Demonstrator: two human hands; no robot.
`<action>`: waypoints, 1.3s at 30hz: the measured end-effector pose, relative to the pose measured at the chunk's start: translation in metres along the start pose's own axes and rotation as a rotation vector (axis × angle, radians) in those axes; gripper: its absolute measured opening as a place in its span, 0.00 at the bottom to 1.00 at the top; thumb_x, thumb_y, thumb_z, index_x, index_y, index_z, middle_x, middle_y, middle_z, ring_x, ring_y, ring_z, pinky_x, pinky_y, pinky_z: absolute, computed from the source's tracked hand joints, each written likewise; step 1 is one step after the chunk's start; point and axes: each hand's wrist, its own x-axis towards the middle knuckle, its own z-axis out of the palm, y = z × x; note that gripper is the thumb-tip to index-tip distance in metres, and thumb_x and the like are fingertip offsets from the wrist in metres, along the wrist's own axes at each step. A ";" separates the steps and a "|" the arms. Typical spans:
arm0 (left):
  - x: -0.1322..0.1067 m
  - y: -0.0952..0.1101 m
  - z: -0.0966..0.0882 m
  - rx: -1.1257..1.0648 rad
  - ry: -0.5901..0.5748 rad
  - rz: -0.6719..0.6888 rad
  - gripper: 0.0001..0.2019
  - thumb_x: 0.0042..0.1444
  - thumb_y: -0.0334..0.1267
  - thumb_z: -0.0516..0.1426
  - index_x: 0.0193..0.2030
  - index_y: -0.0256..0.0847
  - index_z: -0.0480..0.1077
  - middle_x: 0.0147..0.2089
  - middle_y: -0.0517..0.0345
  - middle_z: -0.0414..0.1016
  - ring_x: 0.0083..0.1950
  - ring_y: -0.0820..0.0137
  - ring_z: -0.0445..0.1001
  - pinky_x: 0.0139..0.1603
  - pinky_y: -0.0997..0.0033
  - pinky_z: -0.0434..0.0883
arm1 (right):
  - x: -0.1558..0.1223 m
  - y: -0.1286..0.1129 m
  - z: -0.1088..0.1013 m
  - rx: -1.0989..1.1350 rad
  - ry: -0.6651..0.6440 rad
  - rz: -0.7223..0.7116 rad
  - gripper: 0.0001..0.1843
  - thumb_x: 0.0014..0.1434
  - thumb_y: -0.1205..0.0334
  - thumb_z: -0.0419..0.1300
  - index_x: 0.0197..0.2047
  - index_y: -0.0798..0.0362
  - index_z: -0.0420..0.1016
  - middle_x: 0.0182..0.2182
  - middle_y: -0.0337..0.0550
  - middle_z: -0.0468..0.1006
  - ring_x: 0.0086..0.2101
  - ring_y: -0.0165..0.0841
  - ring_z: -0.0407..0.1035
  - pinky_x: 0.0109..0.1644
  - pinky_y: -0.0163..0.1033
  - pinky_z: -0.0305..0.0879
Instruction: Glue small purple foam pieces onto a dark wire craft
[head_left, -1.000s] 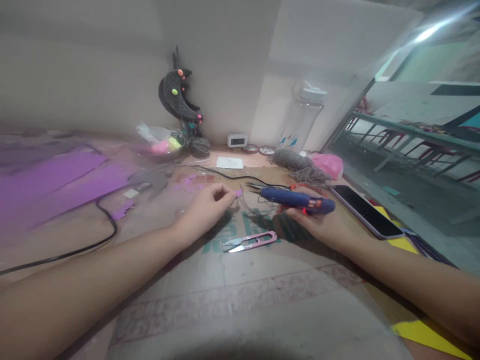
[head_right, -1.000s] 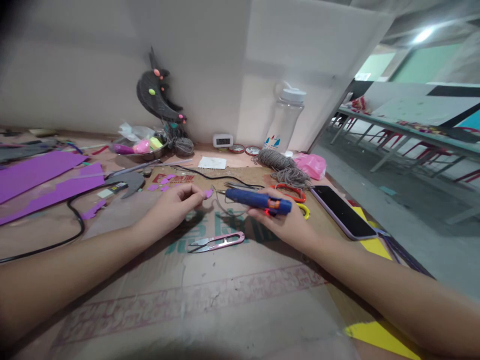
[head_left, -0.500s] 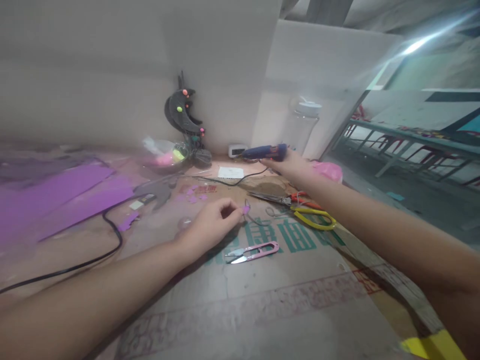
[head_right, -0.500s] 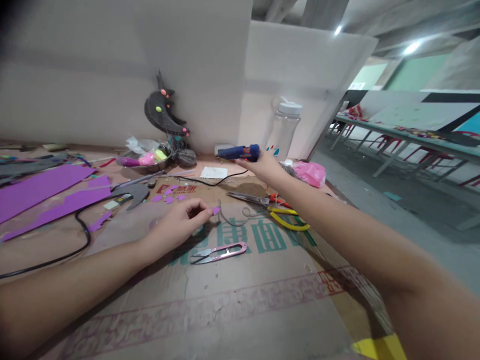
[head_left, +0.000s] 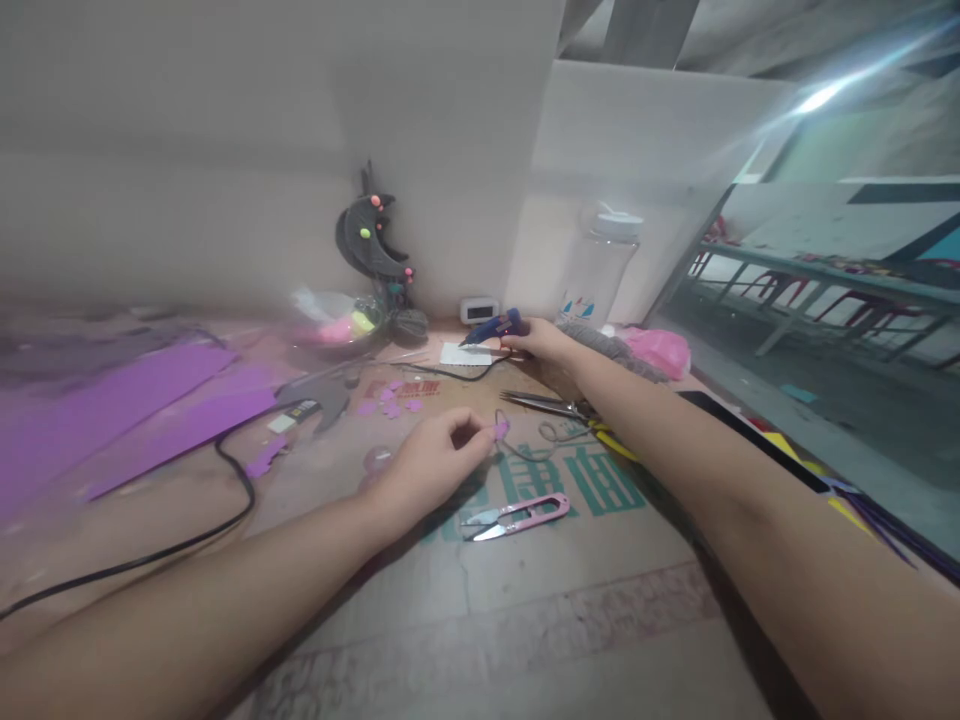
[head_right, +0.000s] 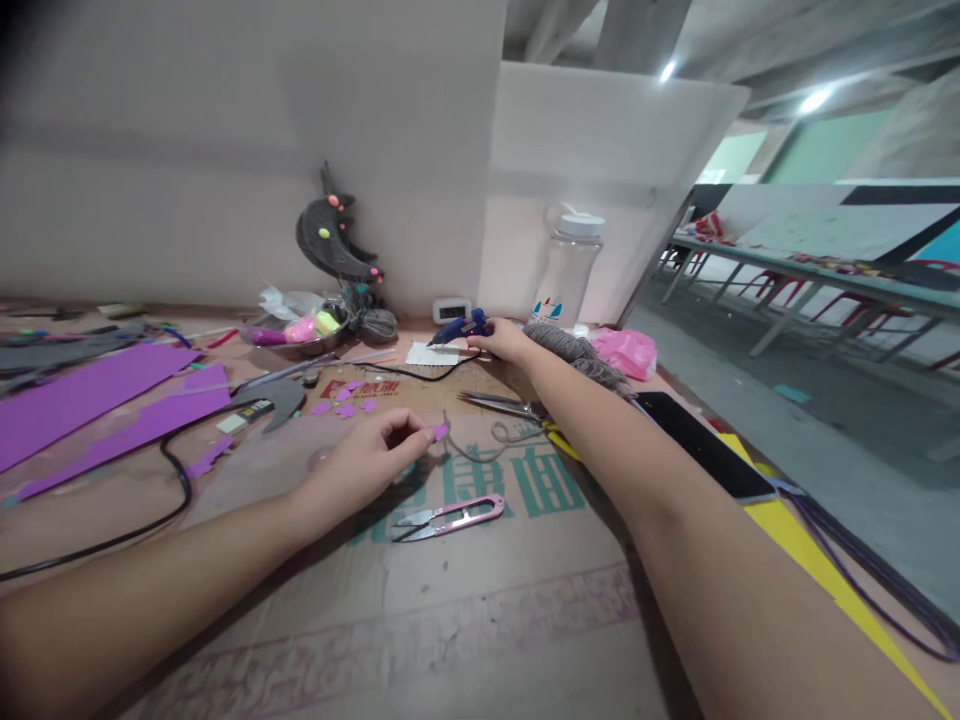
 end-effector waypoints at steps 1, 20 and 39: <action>0.000 0.000 0.000 0.000 -0.003 -0.001 0.13 0.58 0.47 0.53 0.29 0.40 0.68 0.28 0.61 0.72 0.31 0.70 0.69 0.30 0.75 0.62 | -0.003 0.000 -0.004 -0.016 0.012 -0.002 0.17 0.50 0.59 0.68 0.42 0.59 0.76 0.37 0.50 0.81 0.38 0.38 0.74 0.47 0.41 0.67; -0.001 0.003 -0.002 -0.049 0.021 0.047 0.14 0.60 0.47 0.52 0.33 0.39 0.71 0.31 0.58 0.74 0.35 0.68 0.71 0.36 0.71 0.65 | -0.166 -0.044 0.002 0.404 -0.158 0.024 0.15 0.57 0.52 0.58 0.37 0.56 0.77 0.29 0.42 0.79 0.28 0.30 0.70 0.32 0.35 0.65; -0.001 -0.009 0.001 -0.127 -0.007 0.114 0.17 0.64 0.41 0.49 0.58 0.43 0.63 0.51 0.51 0.73 0.48 0.67 0.73 0.48 0.67 0.69 | -0.180 -0.057 0.001 0.408 -0.215 -0.062 0.10 0.56 0.56 0.60 0.33 0.55 0.76 0.26 0.38 0.76 0.27 0.28 0.68 0.34 0.33 0.64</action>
